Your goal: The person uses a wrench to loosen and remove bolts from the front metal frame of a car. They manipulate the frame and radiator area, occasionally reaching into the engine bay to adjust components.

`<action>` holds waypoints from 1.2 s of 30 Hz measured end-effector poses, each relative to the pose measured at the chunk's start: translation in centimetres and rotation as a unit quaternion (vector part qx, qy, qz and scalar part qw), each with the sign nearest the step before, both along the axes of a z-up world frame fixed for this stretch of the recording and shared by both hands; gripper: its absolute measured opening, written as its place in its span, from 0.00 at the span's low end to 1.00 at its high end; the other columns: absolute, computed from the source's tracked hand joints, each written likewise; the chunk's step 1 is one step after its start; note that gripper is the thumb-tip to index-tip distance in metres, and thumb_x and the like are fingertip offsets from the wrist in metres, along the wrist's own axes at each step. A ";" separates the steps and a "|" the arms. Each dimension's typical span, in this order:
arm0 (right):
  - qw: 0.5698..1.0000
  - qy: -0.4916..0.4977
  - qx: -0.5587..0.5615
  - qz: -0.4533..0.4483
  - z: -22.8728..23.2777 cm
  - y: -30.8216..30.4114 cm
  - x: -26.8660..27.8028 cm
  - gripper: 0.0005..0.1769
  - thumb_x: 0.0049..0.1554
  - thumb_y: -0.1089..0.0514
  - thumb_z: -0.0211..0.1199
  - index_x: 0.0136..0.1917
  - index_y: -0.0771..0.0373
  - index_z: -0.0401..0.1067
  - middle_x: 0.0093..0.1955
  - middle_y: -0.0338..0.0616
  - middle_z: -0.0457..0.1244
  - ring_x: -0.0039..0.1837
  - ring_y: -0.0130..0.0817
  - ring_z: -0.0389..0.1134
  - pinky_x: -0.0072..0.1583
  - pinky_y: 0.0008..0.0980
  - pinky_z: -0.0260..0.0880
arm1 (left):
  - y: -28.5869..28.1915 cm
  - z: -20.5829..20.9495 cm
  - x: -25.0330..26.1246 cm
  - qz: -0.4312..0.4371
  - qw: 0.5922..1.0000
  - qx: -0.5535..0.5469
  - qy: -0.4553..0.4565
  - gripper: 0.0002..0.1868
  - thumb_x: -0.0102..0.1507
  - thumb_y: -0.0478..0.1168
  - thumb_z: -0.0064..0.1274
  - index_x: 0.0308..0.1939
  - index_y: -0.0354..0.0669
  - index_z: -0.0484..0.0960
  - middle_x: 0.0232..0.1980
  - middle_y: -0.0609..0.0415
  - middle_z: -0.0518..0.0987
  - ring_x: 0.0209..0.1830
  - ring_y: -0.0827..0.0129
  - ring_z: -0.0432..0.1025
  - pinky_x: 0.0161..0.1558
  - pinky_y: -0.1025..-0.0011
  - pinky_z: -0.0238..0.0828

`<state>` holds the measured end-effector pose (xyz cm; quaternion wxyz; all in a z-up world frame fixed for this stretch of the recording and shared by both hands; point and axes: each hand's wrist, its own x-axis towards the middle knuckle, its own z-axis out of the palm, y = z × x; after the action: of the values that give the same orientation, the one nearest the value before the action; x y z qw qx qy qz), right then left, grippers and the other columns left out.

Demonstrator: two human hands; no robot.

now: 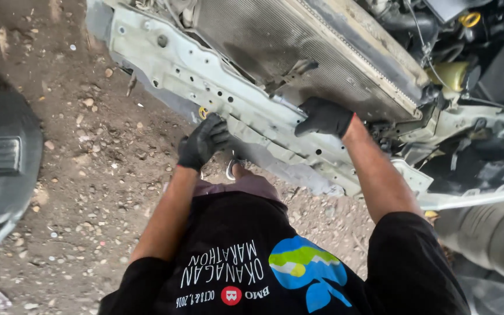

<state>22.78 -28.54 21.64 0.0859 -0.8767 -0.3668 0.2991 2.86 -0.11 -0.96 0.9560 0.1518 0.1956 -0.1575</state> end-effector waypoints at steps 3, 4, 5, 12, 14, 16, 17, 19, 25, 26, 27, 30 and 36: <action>0.982 0.122 -0.092 -0.113 1.3 0.3 1.4 0.31 0.37 0.42 0.79 0.46 0.67 0.77 0.37 0.50 0.67 0.41 0.43 0.67 0.47 0.42 0.67 | -3.4 -4.4 1.5 0.080 0.969 -0.183 -0.145 0.08 0.80 0.44 0.52 0.52 0.45 0.79 0.40 0.57 0.78 0.41 0.64 0.77 0.49 0.58 0.77; 0.976 0.154 -0.081 -0.128 0.7 -0.1 2.4 0.31 0.37 0.45 0.79 0.45 0.70 0.78 0.37 0.51 0.65 0.42 0.42 0.65 0.47 0.42 0.65 | -4.1 -3.7 2.3 0.118 0.976 -0.151 -0.105 0.07 0.78 0.42 0.52 0.52 0.44 0.80 0.42 0.58 0.80 0.44 0.65 0.77 0.52 0.60 0.77; 0.970 0.186 -0.070 -0.143 0.2 -0.6 3.5 0.30 0.37 0.48 0.80 0.45 0.73 0.79 0.37 0.52 0.64 0.42 0.41 0.63 0.47 0.43 0.63 | -4.9 -2.9 3.0 0.157 0.978 -0.119 -0.063 0.07 0.76 0.41 0.53 0.53 0.43 0.80 0.45 0.58 0.81 0.47 0.67 0.78 0.55 0.62 0.77; 0.967 0.212 -0.004 -0.143 -3.6 -2.2 7.8 0.25 0.42 0.48 0.77 0.48 0.66 0.79 0.43 0.43 0.69 0.49 0.35 0.66 0.55 0.32 0.64 | -5.4 9.4 3.6 0.202 0.979 -0.005 -0.018 0.15 0.70 0.42 0.53 0.57 0.37 0.80 0.52 0.52 0.84 0.51 0.65 0.79 0.55 0.64 0.78; 0.936 0.281 0.064 -0.204 -5.4 -3.1 8.4 0.27 0.41 0.48 0.78 0.52 0.63 0.79 0.47 0.42 0.70 0.53 0.34 0.67 0.59 0.33 0.63 | -5.6 11.4 4.0 0.231 0.973 0.013 0.006 0.17 0.69 0.42 0.53 0.59 0.37 0.79 0.53 0.53 0.84 0.51 0.66 0.79 0.53 0.66 0.78; 0.942 0.253 0.075 -0.208 -5.7 -3.2 8.3 0.29 0.42 0.46 0.78 0.53 0.63 0.79 0.49 0.41 0.70 0.55 0.35 0.67 0.60 0.34 0.63 | -5.7 11.6 4.6 0.232 0.972 0.045 0.003 0.17 0.69 0.42 0.53 0.59 0.37 0.80 0.52 0.52 0.84 0.49 0.65 0.80 0.52 0.66 0.79; 0.947 0.226 0.081 -0.212 -6.0 -3.3 7.9 0.30 0.42 0.45 0.79 0.54 0.62 0.79 0.51 0.40 0.70 0.56 0.35 0.67 0.61 0.36 0.62 | -5.8 11.7 4.6 0.235 0.969 0.072 0.003 0.18 0.69 0.43 0.53 0.58 0.36 0.80 0.51 0.52 0.85 0.48 0.65 0.80 0.50 0.67 0.79; 0.920 0.285 0.137 -0.229 -5.2 -2.9 8.2 0.32 0.42 0.43 0.79 0.56 0.62 0.77 0.51 0.42 0.70 0.55 0.36 0.67 0.60 0.37 0.64 | -5.4 10.8 5.1 0.232 0.968 0.094 0.006 0.17 0.70 0.43 0.53 0.58 0.35 0.80 0.50 0.51 0.84 0.46 0.66 0.80 0.48 0.68 0.79; 0.982 0.076 0.081 -0.151 -0.7 -2.8 6.9 0.28 0.49 0.36 0.75 0.51 0.59 0.80 0.48 0.46 0.72 0.53 0.41 0.72 0.57 0.38 0.69 | -5.2 11.9 4.8 0.163 0.955 0.247 0.017 0.19 0.73 0.49 0.51 0.55 0.36 0.82 0.41 0.51 0.83 0.30 0.69 0.75 0.30 0.72 0.73; 0.992 -0.010 0.078 -0.103 -0.2 -2.6 6.6 0.26 0.54 0.35 0.73 0.49 0.58 0.81 0.46 0.49 0.72 0.50 0.45 0.73 0.55 0.41 0.70 | -4.9 12.4 4.7 0.140 0.936 0.323 0.001 0.20 0.73 0.51 0.50 0.54 0.37 0.82 0.40 0.51 0.82 0.27 0.69 0.74 0.26 0.72 0.71; 0.991 -0.012 0.080 -0.109 1.3 -2.7 5.8 0.26 0.54 0.35 0.73 0.49 0.58 0.81 0.46 0.49 0.72 0.50 0.45 0.73 0.55 0.41 0.70 | -4.8 12.4 5.0 0.135 0.936 0.324 -0.003 0.20 0.73 0.51 0.50 0.54 0.37 0.82 0.40 0.51 0.82 0.27 0.69 0.74 0.26 0.72 0.71; 0.965 -0.136 0.163 -0.155 6.2 -3.0 1.6 0.17 0.63 0.41 0.66 0.53 0.54 0.81 0.44 0.50 0.70 0.44 0.49 0.72 0.47 0.45 0.71 | -4.2 12.9 5.0 0.122 0.957 0.260 -0.027 0.19 0.73 0.49 0.50 0.56 0.38 0.82 0.43 0.52 0.83 0.31 0.70 0.76 0.28 0.72 0.73; 0.892 -0.334 0.213 -0.219 16.3 -3.2 -10.5 0.12 0.64 0.50 0.68 0.55 0.58 0.81 0.42 0.52 0.70 0.41 0.50 0.71 0.44 0.43 0.70 | -2.9 13.1 5.9 0.081 0.993 0.080 0.040 0.16 0.68 0.47 0.51 0.56 0.45 0.80 0.49 0.56 0.85 0.39 0.62 0.81 0.42 0.53 0.80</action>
<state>12.29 -31.71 37.98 0.2063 -0.9438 -0.2269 -0.1230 8.74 -3.05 12.19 0.9417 0.2053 0.2575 -0.0694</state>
